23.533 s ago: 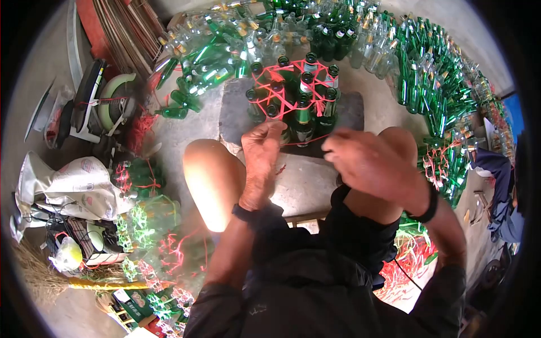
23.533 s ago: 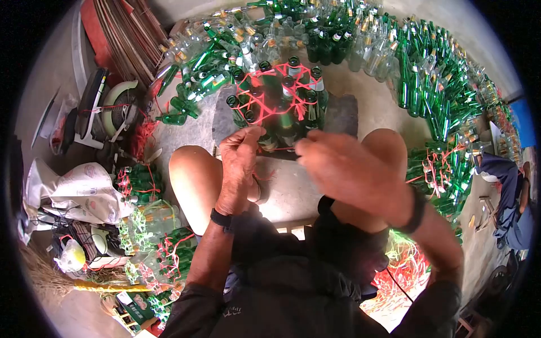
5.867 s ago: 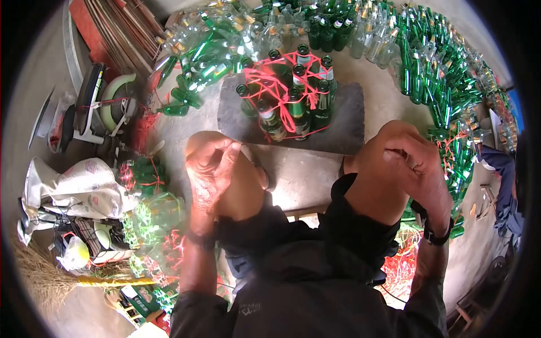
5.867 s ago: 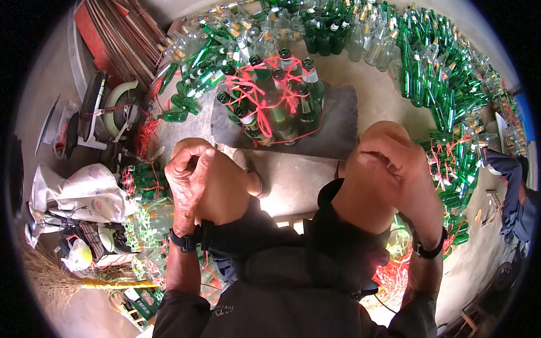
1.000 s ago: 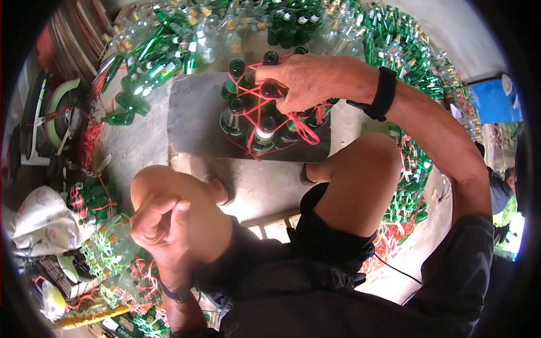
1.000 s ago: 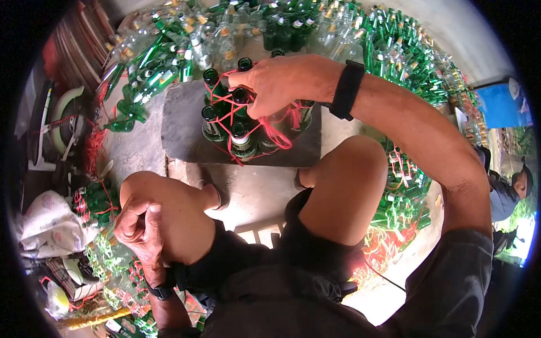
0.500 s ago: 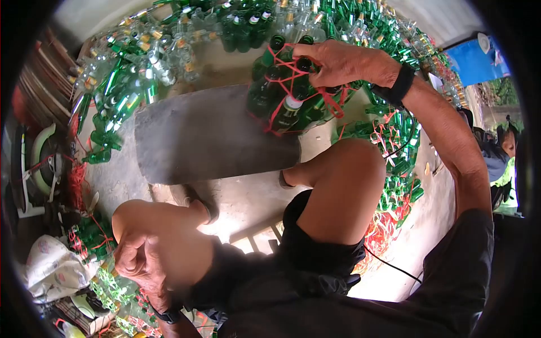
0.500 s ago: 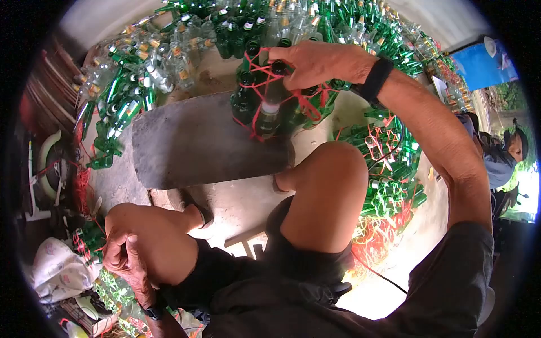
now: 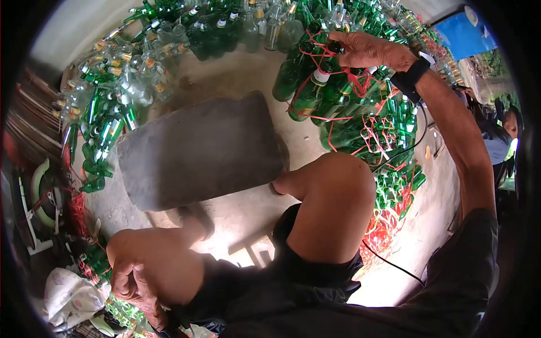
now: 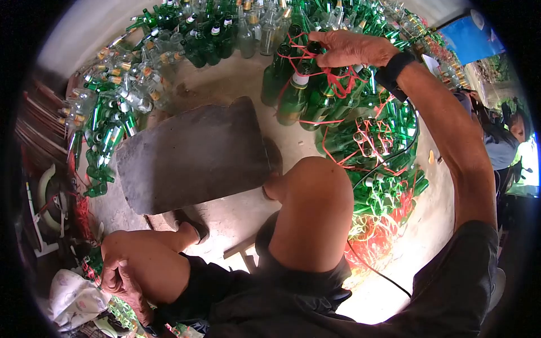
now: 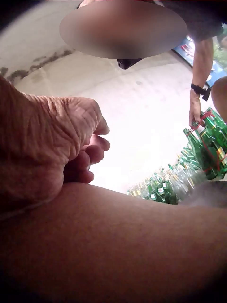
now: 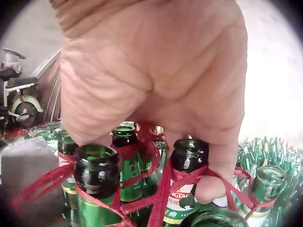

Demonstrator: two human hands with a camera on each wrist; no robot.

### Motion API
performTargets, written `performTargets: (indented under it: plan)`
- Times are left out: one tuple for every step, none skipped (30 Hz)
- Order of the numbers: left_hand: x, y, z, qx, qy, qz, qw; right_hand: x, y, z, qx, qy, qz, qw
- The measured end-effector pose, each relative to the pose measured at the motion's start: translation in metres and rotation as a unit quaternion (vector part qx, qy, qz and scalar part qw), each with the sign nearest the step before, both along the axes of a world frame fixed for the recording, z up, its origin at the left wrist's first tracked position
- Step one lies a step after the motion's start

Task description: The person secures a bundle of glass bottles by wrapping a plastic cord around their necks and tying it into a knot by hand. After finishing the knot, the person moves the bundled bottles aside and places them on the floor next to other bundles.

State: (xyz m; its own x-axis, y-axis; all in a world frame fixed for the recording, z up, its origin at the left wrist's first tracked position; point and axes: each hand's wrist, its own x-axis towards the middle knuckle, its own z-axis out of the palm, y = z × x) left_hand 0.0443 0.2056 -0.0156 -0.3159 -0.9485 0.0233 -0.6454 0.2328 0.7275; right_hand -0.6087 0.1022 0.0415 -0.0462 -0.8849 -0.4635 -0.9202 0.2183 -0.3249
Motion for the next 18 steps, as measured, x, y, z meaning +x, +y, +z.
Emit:
performTargets:
  plan:
    - [0.004,0.000,-0.002,0.004,-0.009,0.003,1.000,-0.007,0.002,-0.011,-0.030,0.031,-0.009,0.999]
    - [0.012,0.005,-0.003,0.004,-0.019,0.003,1.000,-0.014,0.002,-0.021,-0.031,0.028,-0.010,0.999]
    - [0.012,0.003,-0.005,0.007,-0.022,0.004,1.000,-0.020,0.000,-0.029,-0.027,0.058,0.000,0.998]
    - [0.014,0.001,-0.007,0.010,-0.027,0.005,1.000,-0.027,0.000,-0.035,-0.022,0.089,0.008,0.996]
    - [0.017,0.001,-0.008,0.013,-0.033,0.004,0.999,-0.033,0.000,-0.040,-0.023,0.094,0.021,0.995]
    - [0.020,0.001,-0.010,0.015,-0.040,0.005,0.999,-0.042,0.001,-0.047,-0.021,0.094,0.020,0.995]
    - [0.022,0.002,-0.011,0.018,-0.044,0.003,0.999,-0.050,0.003,-0.054,-0.039,0.098,0.017,0.994]
    - [0.025,0.002,-0.012,0.020,-0.050,0.003,0.999,-0.057,0.004,-0.061,-0.058,0.100,0.014,0.993]
    - [0.027,0.002,-0.013,0.022,-0.057,0.002,0.998,-0.059,0.005,-0.063,-0.056,0.098,0.012,0.994]
    - [0.030,0.003,-0.014,0.025,-0.061,0.002,0.998,-0.062,0.005,-0.063,-0.044,0.111,0.003,0.993]
    - [0.033,0.004,-0.015,0.027,-0.067,-0.001,0.997,-0.065,0.006,-0.064,-0.031,0.123,-0.005,0.992]
    - [0.035,0.004,-0.017,0.030,-0.072,-0.001,0.997,-0.070,0.008,-0.067,-0.029,0.123,-0.006,0.992]
    - [0.037,0.004,-0.018,0.033,-0.077,-0.003,0.996,-0.077,0.010,-0.072,-0.045,0.125,-0.002,0.991]
    - [0.041,0.005,-0.019,0.034,-0.081,-0.006,0.996,-0.084,0.011,-0.076,-0.062,0.127,0.004,0.990]
    - [0.044,0.005,-0.020,0.036,-0.086,-0.006,0.996,-0.091,0.011,-0.082,-0.062,0.127,0.003,0.990]
    - [0.047,0.006,-0.022,0.038,-0.091,-0.010,0.995,-0.096,0.011,-0.087,-0.057,0.127,-0.013,0.990]
    - [0.050,0.007,-0.023,0.040,-0.095,-0.010,0.995,-0.102,0.012,-0.093,-0.051,0.126,-0.030,0.990]
    - [0.054,0.009,-0.023,0.039,-0.098,-0.010,0.994,-0.107,0.015,-0.098,-0.048,0.126,-0.030,0.990]
